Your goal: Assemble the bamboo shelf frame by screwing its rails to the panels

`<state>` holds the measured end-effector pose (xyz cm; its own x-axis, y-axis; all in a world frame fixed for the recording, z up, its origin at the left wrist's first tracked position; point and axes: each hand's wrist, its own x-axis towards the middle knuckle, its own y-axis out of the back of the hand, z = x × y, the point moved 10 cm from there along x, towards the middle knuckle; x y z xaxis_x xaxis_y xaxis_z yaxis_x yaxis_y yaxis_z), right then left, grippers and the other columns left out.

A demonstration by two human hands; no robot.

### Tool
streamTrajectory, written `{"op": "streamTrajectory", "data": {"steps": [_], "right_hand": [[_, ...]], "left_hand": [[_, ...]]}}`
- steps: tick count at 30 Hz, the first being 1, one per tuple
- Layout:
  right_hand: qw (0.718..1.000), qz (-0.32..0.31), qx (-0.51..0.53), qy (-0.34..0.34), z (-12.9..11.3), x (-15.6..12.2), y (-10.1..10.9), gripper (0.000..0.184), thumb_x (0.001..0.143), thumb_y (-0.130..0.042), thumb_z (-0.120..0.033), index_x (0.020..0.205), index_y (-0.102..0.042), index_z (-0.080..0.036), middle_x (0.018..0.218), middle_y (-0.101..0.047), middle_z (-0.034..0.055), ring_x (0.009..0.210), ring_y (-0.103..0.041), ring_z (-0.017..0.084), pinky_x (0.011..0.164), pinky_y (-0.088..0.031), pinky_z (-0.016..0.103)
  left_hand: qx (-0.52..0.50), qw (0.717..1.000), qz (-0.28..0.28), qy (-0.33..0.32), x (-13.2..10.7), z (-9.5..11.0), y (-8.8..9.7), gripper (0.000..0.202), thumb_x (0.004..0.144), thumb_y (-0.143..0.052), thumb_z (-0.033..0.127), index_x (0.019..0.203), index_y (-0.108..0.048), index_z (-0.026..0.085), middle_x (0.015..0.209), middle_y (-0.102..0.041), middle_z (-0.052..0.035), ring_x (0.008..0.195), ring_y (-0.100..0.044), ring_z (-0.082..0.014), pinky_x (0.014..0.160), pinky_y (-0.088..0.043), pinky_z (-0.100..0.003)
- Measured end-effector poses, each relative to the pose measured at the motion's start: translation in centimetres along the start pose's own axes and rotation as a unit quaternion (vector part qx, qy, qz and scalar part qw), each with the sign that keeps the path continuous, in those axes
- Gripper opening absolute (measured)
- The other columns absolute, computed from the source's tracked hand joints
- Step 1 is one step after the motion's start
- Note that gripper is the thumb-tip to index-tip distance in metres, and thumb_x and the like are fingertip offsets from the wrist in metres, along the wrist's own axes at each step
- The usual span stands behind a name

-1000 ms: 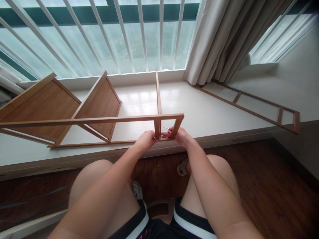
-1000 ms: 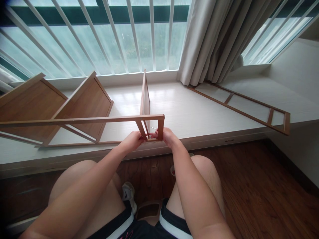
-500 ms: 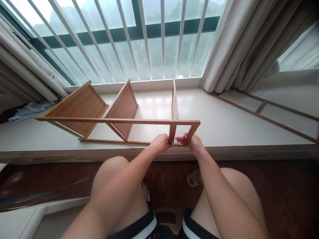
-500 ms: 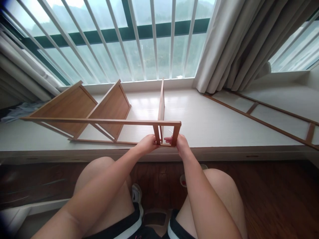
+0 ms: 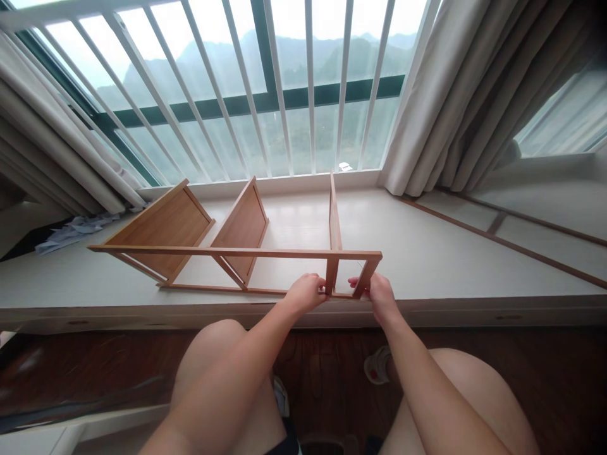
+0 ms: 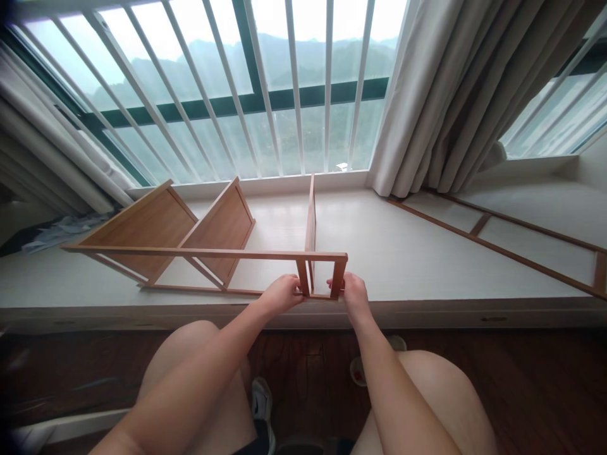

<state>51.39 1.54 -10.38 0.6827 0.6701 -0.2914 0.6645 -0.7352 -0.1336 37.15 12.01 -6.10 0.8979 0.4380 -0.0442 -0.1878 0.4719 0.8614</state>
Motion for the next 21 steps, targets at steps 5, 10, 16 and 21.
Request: {"op": "streamTrajectory", "data": {"steps": [5,10,16,21], "right_hand": [[1.000,-0.002,0.003,0.015,-0.3,0.0,0.7,0.026,0.077,-0.053,-0.042,0.068,-0.055,-0.018,0.073,-0.069,0.0060,0.075,-0.065,0.022,0.060,-0.050,0.029],[0.994,0.004,-0.084,0.075,-0.8,-0.1,1.8,0.031,0.080,-0.050,-0.043,0.060,-0.045,-0.020,0.064,-0.061,0.0008,0.068,-0.061,0.018,0.062,-0.046,0.027],[0.989,0.017,-0.104,0.107,-0.8,-0.2,3.9,0.028,0.081,-0.047,-0.040,0.067,-0.058,-0.019,0.077,-0.069,0.0050,0.077,-0.064,0.020,0.068,-0.048,0.029],[0.989,0.046,-0.084,0.116,0.3,-0.3,4.7,0.029,0.077,-0.047,-0.043,0.067,-0.057,-0.018,0.076,-0.071,0.0070,0.075,-0.065,0.021,0.071,-0.049,0.031]], "left_hand": [[0.013,1.000,-0.006,0.020,-0.4,-0.7,0.1,0.020,0.071,-0.068,0.034,0.087,-0.072,0.023,0.088,-0.064,-0.0046,0.083,-0.058,-0.0197,0.073,-0.044,-0.027],[-0.002,1.000,-0.010,0.023,-1.0,-1.1,0.7,0.031,0.069,-0.074,0.038,0.095,-0.071,0.023,0.095,-0.064,-0.0057,0.090,-0.058,-0.0219,0.076,-0.044,-0.029],[0.008,1.000,0.024,-0.008,-2.0,-0.8,2.5,0.022,0.067,-0.072,0.034,0.085,-0.066,0.023,0.091,-0.063,-0.0027,0.089,-0.056,-0.0202,0.072,-0.041,-0.027],[0.081,0.995,0.043,0.044,-3.6,-1.2,4.1,0.003,0.069,-0.055,0.019,0.067,-0.055,0.021,0.067,-0.058,-0.0010,0.064,-0.050,-0.0165,0.055,-0.029,-0.027]]}}
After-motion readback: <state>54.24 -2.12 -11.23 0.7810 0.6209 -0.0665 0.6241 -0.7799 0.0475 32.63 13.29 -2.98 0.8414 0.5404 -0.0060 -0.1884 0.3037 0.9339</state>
